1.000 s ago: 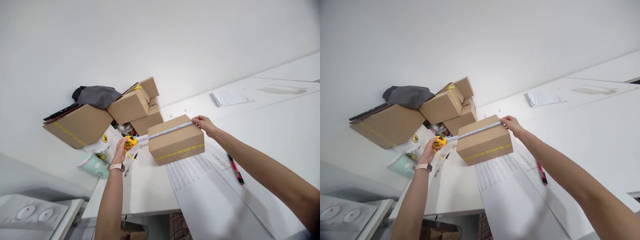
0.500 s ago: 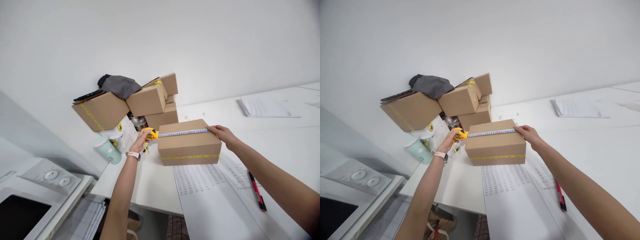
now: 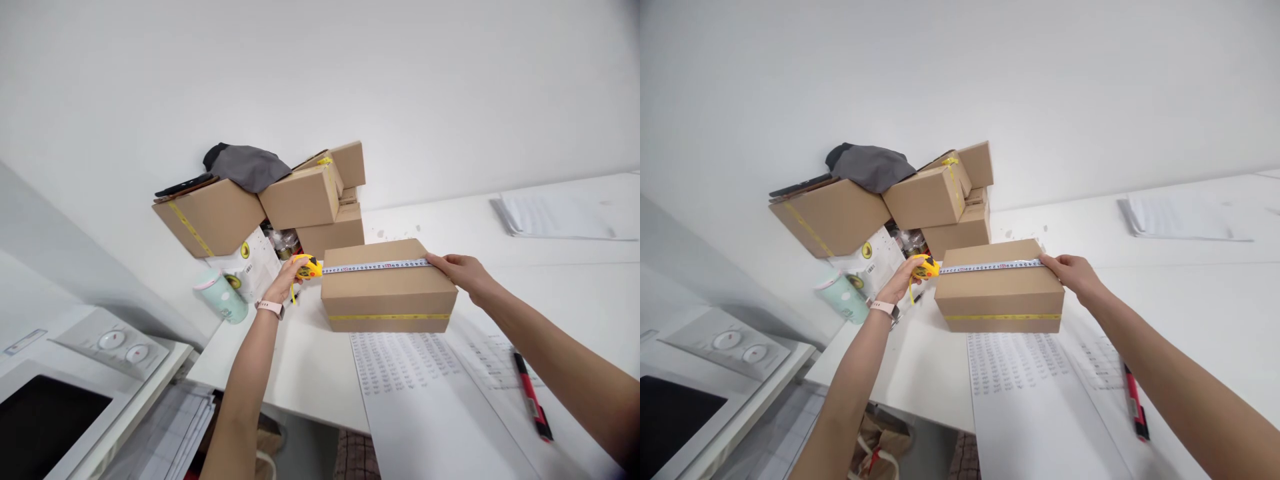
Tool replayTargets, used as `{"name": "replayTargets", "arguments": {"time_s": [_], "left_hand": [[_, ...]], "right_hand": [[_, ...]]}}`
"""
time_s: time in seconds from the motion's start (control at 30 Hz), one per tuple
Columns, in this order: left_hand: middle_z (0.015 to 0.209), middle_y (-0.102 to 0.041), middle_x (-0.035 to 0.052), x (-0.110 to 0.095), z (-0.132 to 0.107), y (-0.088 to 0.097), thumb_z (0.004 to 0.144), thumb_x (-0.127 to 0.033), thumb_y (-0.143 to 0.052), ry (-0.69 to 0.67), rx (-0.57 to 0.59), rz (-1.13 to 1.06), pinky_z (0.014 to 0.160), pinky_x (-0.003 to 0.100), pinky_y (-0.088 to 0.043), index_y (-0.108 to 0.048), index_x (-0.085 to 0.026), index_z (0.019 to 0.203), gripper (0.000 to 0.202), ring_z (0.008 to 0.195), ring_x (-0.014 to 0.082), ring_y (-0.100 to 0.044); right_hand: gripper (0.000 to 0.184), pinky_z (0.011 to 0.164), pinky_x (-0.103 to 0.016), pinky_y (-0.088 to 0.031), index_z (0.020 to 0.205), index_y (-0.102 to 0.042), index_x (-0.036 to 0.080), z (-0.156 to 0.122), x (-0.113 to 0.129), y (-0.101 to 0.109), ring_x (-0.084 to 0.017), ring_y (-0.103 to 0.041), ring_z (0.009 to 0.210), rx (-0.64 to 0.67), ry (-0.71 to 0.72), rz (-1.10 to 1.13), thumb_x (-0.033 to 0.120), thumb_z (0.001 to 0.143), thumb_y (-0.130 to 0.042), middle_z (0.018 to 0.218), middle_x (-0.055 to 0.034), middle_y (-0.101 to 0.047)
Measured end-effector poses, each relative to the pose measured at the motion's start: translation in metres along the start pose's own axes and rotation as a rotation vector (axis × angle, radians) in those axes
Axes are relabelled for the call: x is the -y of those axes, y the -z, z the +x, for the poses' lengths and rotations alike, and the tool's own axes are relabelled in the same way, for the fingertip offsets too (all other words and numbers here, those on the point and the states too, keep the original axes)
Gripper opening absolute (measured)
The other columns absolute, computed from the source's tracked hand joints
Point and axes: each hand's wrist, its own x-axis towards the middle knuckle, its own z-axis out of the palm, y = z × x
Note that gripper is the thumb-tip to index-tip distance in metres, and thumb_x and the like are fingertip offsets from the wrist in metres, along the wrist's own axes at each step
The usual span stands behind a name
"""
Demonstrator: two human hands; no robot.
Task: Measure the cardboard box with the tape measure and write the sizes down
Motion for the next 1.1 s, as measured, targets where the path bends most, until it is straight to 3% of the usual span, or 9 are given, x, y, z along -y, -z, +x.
{"name": "replayTargets", "arguments": {"time_s": [0.17, 0.33, 0.43, 0.57, 0.63, 0.73, 0.83, 0.97, 1.1], "left_hand": [[0.084, -0.073, 0.0042, -0.001, -0.001, -0.001, 0.073, -0.047, -0.076, -0.002, 0.000, 0.021, 0.045, 0.020, -0.036, -0.069, -0.016, 0.102, 0.043, 0.064, 0.0135, -0.065], [0.084, -0.073, 0.0053, -0.004, -0.001, -0.004, 0.071, -0.050, -0.075, -0.011, 0.009, 0.053, 0.046, 0.021, -0.035, -0.069, -0.016, 0.102, 0.046, 0.063, 0.0140, -0.063], [0.087, -0.074, 0.0055, -0.017, -0.010, -0.001, 0.070, -0.049, -0.077, -0.037, 0.017, 0.073, 0.050, 0.021, -0.036, -0.070, -0.016, 0.104, 0.048, 0.069, 0.0151, -0.065], [0.103, -0.076, 0.0087, -0.041, -0.054, 0.007, 0.068, -0.045, -0.083, -0.058, 0.132, 0.090, 0.059, 0.023, -0.046, -0.070, -0.017, 0.118, 0.059, 0.085, 0.0203, -0.070], [0.109, -0.076, 0.0122, -0.041, -0.091, 0.001, 0.071, -0.044, -0.085, 0.034, 0.313, 0.072, 0.062, 0.027, -0.051, -0.067, -0.017, 0.127, 0.065, 0.088, 0.0243, -0.072], [0.108, -0.075, 0.0133, -0.016, -0.152, -0.033, 0.074, -0.041, -0.086, 0.286, 0.608, -0.148, 0.067, 0.033, -0.058, -0.063, -0.019, 0.133, 0.067, 0.078, 0.0215, -0.072], [0.101, -0.074, 0.0120, 0.018, -0.192, -0.089, 0.064, -0.033, -0.092, 0.463, 0.775, -0.491, 0.066, 0.032, -0.058, -0.062, -0.019, 0.123, 0.067, 0.074, 0.0214, -0.073], [0.102, -0.071, 0.0119, 0.034, -0.197, -0.147, 0.071, -0.049, -0.084, 0.332, 0.711, -0.798, 0.062, 0.039, -0.061, -0.059, -0.019, 0.125, 0.067, 0.071, 0.0263, -0.075], [0.105, -0.069, 0.0142, 0.025, -0.183, -0.160, 0.078, -0.062, -0.074, 0.338, 0.632, -0.809, 0.064, 0.045, -0.061, -0.060, -0.016, 0.130, 0.071, 0.078, 0.0308, -0.075]], "right_hand": [[0.049, 0.064, -0.038, -0.044, 0.064, -0.061, 0.023, 0.002, 0.000, 0.003, -0.027, -0.064, 0.077, -0.025, 0.019, -0.130, 0.070, 0.072, -0.073, 0.079, -0.0097, -0.073], [0.042, 0.063, -0.037, -0.043, 0.064, -0.060, 0.024, -0.005, 0.012, 0.002, -0.027, -0.064, 0.077, -0.044, 0.001, -0.264, 0.061, 0.080, -0.067, 0.078, -0.0084, -0.072], [0.039, 0.064, -0.037, -0.042, 0.064, -0.061, 0.023, -0.005, 0.015, 0.002, -0.027, -0.064, 0.077, -0.080, 0.022, -0.337, 0.057, 0.083, -0.065, 0.077, -0.0088, -0.072], [0.036, 0.065, -0.035, -0.042, 0.068, -0.063, 0.022, 0.004, 0.015, 0.011, -0.023, -0.060, 0.075, -0.099, 0.161, -0.169, 0.054, 0.084, -0.063, 0.076, -0.0071, -0.070], [0.036, 0.067, -0.033, -0.043, 0.073, -0.065, 0.022, 0.010, 0.022, 0.015, -0.022, -0.059, 0.079, -0.113, 0.266, -0.067, 0.055, 0.085, -0.062, 0.080, -0.0066, -0.069], [0.038, 0.073, -0.033, -0.045, 0.076, -0.067, 0.022, 0.019, 0.045, 0.009, -0.022, -0.060, 0.086, -0.069, 0.389, -0.057, 0.059, 0.085, -0.062, 0.089, -0.0070, -0.072], [0.042, 0.076, -0.033, -0.046, 0.076, -0.066, 0.021, 0.028, 0.071, -0.016, -0.023, -0.061, 0.087, 0.119, 0.457, -0.193, 0.061, 0.088, -0.060, 0.090, -0.0078, -0.073], [0.040, 0.075, -0.032, -0.046, 0.079, -0.065, 0.020, 0.049, 0.089, -0.056, -0.023, -0.063, 0.083, 0.220, 0.458, -0.438, 0.054, 0.095, -0.052, 0.087, -0.0093, -0.073], [0.037, 0.079, -0.033, -0.045, 0.073, -0.066, 0.019, 0.071, 0.083, -0.077, -0.026, -0.066, 0.088, 0.198, 0.439, -0.545, 0.050, 0.093, -0.058, 0.088, -0.0130, -0.074]]}}
